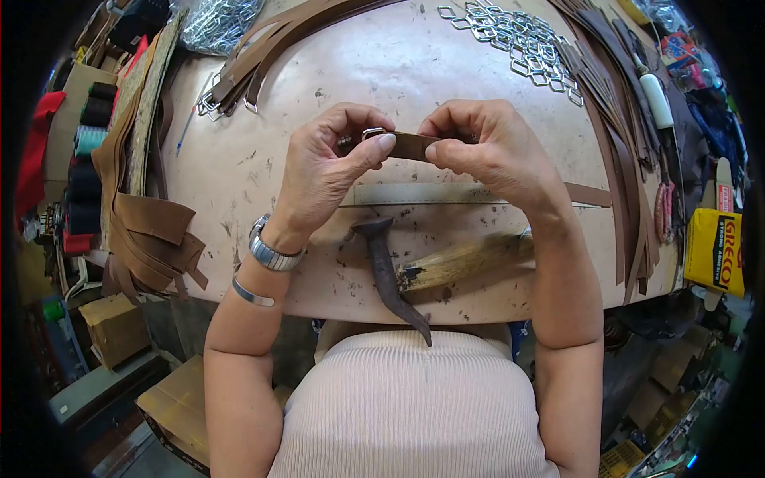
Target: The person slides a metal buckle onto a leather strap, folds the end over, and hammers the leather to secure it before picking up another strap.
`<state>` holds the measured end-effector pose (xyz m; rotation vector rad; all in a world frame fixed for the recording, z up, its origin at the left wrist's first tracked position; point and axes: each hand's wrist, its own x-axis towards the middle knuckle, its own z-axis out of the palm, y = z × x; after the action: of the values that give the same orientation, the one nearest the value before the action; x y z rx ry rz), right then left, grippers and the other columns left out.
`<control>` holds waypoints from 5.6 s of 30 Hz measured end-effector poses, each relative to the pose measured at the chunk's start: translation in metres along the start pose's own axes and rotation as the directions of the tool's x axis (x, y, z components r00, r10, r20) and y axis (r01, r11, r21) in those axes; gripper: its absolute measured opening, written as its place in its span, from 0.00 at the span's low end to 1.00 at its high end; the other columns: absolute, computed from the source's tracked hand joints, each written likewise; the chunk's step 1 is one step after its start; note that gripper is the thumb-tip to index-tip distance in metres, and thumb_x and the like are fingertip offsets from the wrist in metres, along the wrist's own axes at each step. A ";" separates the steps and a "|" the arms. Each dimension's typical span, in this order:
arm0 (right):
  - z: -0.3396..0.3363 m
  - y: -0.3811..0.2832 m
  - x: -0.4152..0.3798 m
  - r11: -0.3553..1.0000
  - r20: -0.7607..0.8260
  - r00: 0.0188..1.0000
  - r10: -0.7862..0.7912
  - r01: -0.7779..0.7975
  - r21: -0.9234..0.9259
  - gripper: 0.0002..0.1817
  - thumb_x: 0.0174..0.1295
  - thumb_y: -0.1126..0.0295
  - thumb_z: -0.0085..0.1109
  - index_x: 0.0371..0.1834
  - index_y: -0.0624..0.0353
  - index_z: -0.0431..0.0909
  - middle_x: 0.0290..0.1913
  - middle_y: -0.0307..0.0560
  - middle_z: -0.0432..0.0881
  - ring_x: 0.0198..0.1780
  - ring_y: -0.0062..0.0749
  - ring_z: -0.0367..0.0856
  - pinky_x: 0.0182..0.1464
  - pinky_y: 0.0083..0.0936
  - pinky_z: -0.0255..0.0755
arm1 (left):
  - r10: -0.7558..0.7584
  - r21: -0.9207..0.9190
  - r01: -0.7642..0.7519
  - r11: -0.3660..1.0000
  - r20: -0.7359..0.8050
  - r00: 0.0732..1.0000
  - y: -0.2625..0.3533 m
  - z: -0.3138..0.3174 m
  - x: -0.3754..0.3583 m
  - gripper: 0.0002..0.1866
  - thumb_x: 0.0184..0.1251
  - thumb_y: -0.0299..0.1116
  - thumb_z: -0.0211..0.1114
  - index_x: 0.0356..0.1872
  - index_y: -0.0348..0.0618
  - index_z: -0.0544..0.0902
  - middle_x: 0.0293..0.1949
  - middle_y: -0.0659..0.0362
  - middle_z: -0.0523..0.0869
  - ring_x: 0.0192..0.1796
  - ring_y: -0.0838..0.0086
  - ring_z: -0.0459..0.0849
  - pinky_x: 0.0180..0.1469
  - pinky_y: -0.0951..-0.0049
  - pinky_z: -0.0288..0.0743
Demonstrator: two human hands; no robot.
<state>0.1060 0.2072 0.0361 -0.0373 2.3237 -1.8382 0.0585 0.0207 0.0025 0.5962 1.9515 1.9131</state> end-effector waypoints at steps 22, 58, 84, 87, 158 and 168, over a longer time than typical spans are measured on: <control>0.010 0.014 0.013 0.978 -0.085 0.987 0.139 -0.151 -0.142 0.11 0.48 0.66 0.56 0.27 0.64 0.79 0.19 0.47 0.78 0.24 0.27 0.78 0.28 0.24 0.70 | -0.033 0.187 0.040 0.982 -0.042 0.999 -0.001 0.004 0.004 0.06 0.57 0.24 0.60 0.36 0.37 0.77 0.28 0.65 0.78 0.27 0.86 0.74 0.30 0.86 0.70; 0.005 -0.002 -0.067 0.719 -0.238 0.861 -0.449 0.190 -0.669 0.16 0.58 0.77 0.50 0.51 0.58 0.71 0.33 0.53 0.78 0.27 0.45 0.77 0.27 0.32 0.71 | 0.369 0.694 -0.466 0.548 0.300 0.880 -0.017 -0.006 0.004 0.08 0.53 0.21 0.54 0.34 0.38 0.78 0.40 0.52 0.76 0.39 0.60 0.77 0.43 0.67 0.72; 0.007 -0.002 -0.038 0.448 -0.054 0.880 -0.472 0.187 -0.874 0.27 0.59 0.72 0.49 0.62 0.36 0.61 0.21 0.46 0.70 0.20 0.42 0.73 0.22 0.35 0.69 | 0.336 0.629 -0.395 0.670 0.217 0.916 -0.009 -0.013 0.007 0.12 0.49 0.22 0.64 0.34 0.36 0.72 0.29 0.54 0.78 0.32 0.67 0.79 0.37 0.73 0.74; 0.008 0.001 -0.039 0.466 -0.031 0.895 -0.445 0.203 -0.861 0.26 0.58 0.73 0.49 0.61 0.38 0.63 0.21 0.46 0.71 0.20 0.43 0.73 0.21 0.35 0.68 | 0.335 0.636 -0.403 0.658 0.233 0.913 -0.013 -0.015 0.007 0.12 0.49 0.21 0.64 0.34 0.36 0.72 0.29 0.55 0.78 0.32 0.68 0.79 0.37 0.73 0.74; -0.188 0.098 -0.059 0.497 -0.814 0.525 -0.249 -0.651 -0.573 0.11 0.54 0.64 0.56 0.35 0.59 0.77 0.40 0.51 0.76 0.45 0.44 0.75 0.46 0.38 0.69 | 0.458 0.921 0.186 0.341 -0.336 0.823 -0.023 -0.126 0.032 0.08 0.61 0.29 0.56 0.40 0.42 0.78 0.39 0.58 0.81 0.37 0.69 0.79 0.41 0.70 0.72; -0.197 0.107 -0.058 0.712 -0.868 0.471 -0.159 -0.554 -0.431 0.16 0.46 0.68 0.63 0.39 0.60 0.77 0.36 0.50 0.77 0.42 0.40 0.76 0.46 0.31 0.69 | 0.642 0.934 -0.023 0.357 -0.227 0.733 -0.010 -0.099 0.030 0.09 0.58 0.24 0.58 0.40 0.42 0.79 0.42 0.56 0.79 0.37 0.70 0.80 0.39 0.73 0.73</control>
<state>0.1425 0.4303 -0.0170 1.3719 3.2883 -0.7414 -0.0191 -0.0477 -0.0026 0.8094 3.5735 1.0342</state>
